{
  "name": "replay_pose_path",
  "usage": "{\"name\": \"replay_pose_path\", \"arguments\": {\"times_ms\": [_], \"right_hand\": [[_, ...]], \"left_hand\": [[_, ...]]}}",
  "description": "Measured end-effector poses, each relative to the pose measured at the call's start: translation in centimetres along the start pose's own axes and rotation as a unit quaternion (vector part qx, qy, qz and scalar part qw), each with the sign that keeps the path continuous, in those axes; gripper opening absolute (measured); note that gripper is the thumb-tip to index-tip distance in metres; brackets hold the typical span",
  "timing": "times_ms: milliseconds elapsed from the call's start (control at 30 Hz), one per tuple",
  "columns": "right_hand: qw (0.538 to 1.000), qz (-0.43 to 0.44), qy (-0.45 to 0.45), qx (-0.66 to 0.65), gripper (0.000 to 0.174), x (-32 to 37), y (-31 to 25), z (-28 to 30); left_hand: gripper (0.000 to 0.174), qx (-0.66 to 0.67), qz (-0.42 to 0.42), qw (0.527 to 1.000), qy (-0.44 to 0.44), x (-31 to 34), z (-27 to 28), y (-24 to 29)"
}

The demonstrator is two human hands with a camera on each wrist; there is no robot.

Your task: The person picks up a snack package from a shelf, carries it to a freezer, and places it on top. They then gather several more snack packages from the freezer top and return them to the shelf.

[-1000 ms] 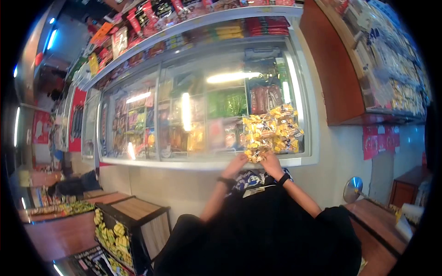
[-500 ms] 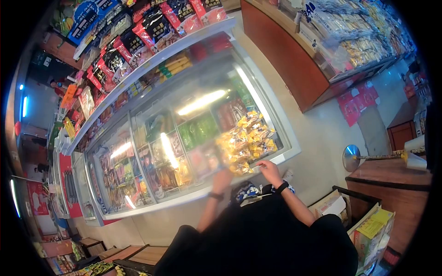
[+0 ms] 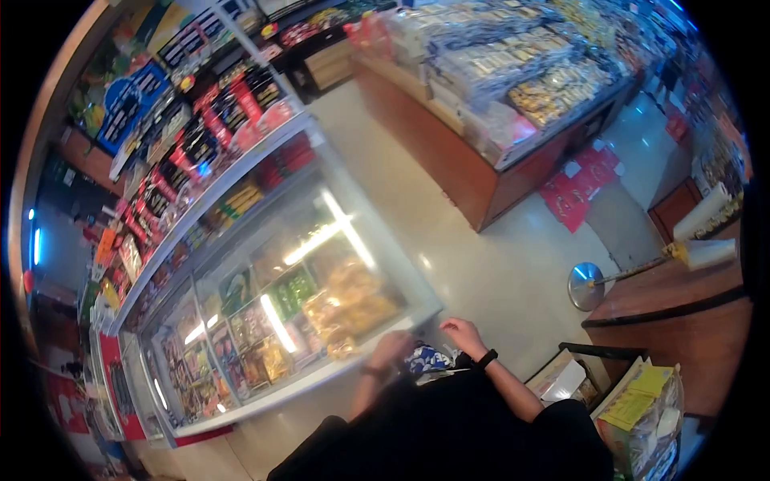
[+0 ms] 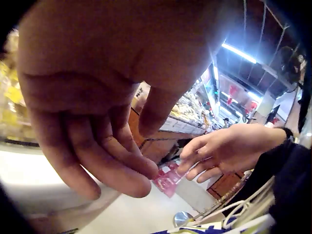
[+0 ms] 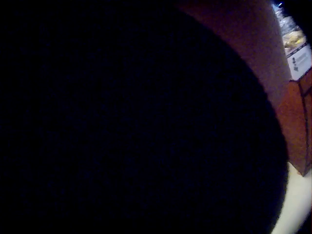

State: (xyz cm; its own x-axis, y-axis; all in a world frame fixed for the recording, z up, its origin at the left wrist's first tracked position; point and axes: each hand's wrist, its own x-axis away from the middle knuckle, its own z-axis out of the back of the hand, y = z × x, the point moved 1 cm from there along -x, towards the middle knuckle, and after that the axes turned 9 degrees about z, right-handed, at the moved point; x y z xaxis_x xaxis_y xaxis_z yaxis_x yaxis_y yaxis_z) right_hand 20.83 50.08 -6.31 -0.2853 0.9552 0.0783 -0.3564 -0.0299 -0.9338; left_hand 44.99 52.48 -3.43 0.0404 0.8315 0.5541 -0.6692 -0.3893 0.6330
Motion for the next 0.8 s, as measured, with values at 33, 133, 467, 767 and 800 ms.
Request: {"name": "replay_pose_path", "arguments": {"times_ms": [33, 133, 467, 767, 800], "right_hand": [[1.000, -0.014, -0.004, 0.026, 0.015, 0.0, 0.5, 2.1], [0.997, -0.063, 0.017, 0.048, 0.015, 1.5, 2.5, 7.9], [0.945, -0.122, 0.279, -0.117, 0.015, 5.7, 12.6, 20.0], [0.972, -0.123, 0.195, -0.036, 0.019, -2.1, 15.5, 29.0], [0.961, -0.128, 0.221, -0.101, 0.020, -3.1, 16.3, 29.8]], "left_hand": [[0.034, 0.006, -0.006, 1.000, 0.007, -1.4, -1.6, 1.5], [0.035, -0.009, 0.011, 0.997, -0.071, -4.0, -5.3, 7.2], [0.035, -0.006, -0.111, 0.967, -0.229, -13.5, -12.5, 23.4], [0.031, 0.036, -0.218, 0.945, -0.241, -26.2, -18.0, 31.5], [0.031, 0.059, -0.189, 0.946, -0.256, -27.8, -18.1, 32.8]]}}
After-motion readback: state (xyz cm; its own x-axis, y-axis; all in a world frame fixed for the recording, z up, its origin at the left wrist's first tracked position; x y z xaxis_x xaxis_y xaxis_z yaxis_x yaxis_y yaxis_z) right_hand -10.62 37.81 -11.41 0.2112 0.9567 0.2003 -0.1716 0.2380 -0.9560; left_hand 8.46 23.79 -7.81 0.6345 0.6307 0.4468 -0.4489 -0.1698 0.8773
